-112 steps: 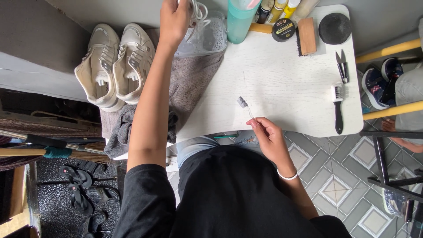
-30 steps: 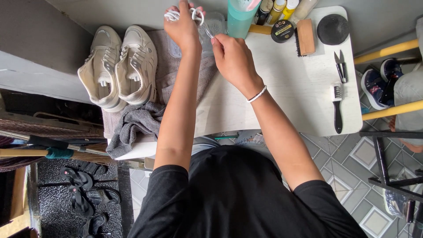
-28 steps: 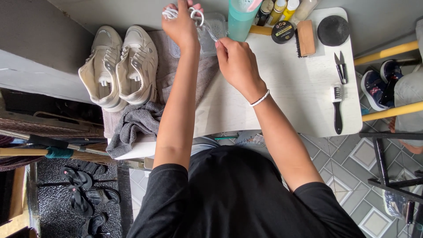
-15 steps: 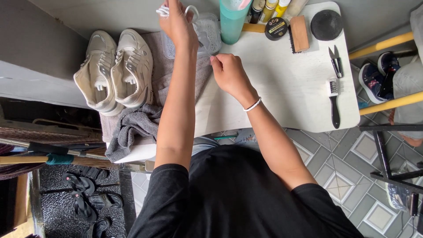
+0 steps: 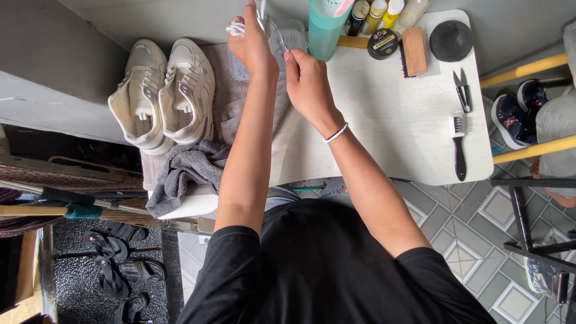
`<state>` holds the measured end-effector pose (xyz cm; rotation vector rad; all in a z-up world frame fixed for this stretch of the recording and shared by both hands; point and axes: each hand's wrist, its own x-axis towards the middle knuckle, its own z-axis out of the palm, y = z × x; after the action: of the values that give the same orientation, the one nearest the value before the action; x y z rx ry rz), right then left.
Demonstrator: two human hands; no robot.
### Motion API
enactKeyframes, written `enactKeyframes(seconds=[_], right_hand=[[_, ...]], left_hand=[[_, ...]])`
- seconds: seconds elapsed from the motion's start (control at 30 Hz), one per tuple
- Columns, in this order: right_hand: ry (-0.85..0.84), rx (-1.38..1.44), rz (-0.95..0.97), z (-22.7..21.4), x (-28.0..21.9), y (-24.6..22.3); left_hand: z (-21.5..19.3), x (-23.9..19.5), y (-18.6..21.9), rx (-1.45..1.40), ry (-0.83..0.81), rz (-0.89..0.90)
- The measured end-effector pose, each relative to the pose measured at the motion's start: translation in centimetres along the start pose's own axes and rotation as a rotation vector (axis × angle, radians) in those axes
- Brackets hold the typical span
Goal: The person removes a white shoelace from a sneaker and scrubs it with a small brush. They then switch to a larger pink brush to continue scrubbing the shoelace on a white table.
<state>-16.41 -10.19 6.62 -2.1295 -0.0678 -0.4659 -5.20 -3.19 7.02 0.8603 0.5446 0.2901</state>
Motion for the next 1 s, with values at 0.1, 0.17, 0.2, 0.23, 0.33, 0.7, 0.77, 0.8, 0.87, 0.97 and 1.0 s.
enactKeyframes(seconds=[0.1,0.17,0.2,0.23,0.33,0.7,0.77,0.8,0.87,0.97,1.0], right_hand=[[-0.018,0.003,0.011,0.2,-0.2,-1.0],[-0.025,-0.041,-0.002,0.4,-0.2,-0.8],[-0.034,-0.083,-0.017,0.6,-0.2,-0.8],[-0.034,-0.083,-0.018,0.5,-0.2,-0.9],[-0.045,-0.118,-0.042,-0.1,-0.3,-1.0],[-0.073,-0.156,-0.006,-9.1,-6.8,-2.8],[-0.044,-0.166,0.050,-10.8,-9.0,-2.1],[-0.012,-0.178,0.095,-11.7,-10.1,-1.7],[0.008,-0.152,0.152,-12.9,-12.0,-1.3],[0.074,-0.117,0.215,-13.5,-14.5,-1.0],[0.119,-0.113,0.221,-13.5,-15.2,-0.8]], left_hand=[[0.0,-0.3,-0.2,0.078,0.013,0.018],[0.2,-0.3,-0.4,0.094,0.015,0.015],[0.3,-0.2,-0.4,0.110,0.018,0.014],[0.3,-0.1,-0.6,0.109,0.018,0.014],[0.4,-0.1,-0.6,0.079,-0.044,0.010],[-2.1,-2.7,0.6,0.474,-0.294,0.450],[-3.7,-5.1,-0.7,0.635,-0.439,0.525],[-4.3,-6.5,-1.3,0.787,-0.585,0.607],[-5.6,-10.4,-2.3,0.881,-0.691,0.524],[-5.6,-14.3,-2.0,0.861,-0.745,-0.017],[-5.1,-15.3,-1.7,0.723,-0.671,-0.466]])
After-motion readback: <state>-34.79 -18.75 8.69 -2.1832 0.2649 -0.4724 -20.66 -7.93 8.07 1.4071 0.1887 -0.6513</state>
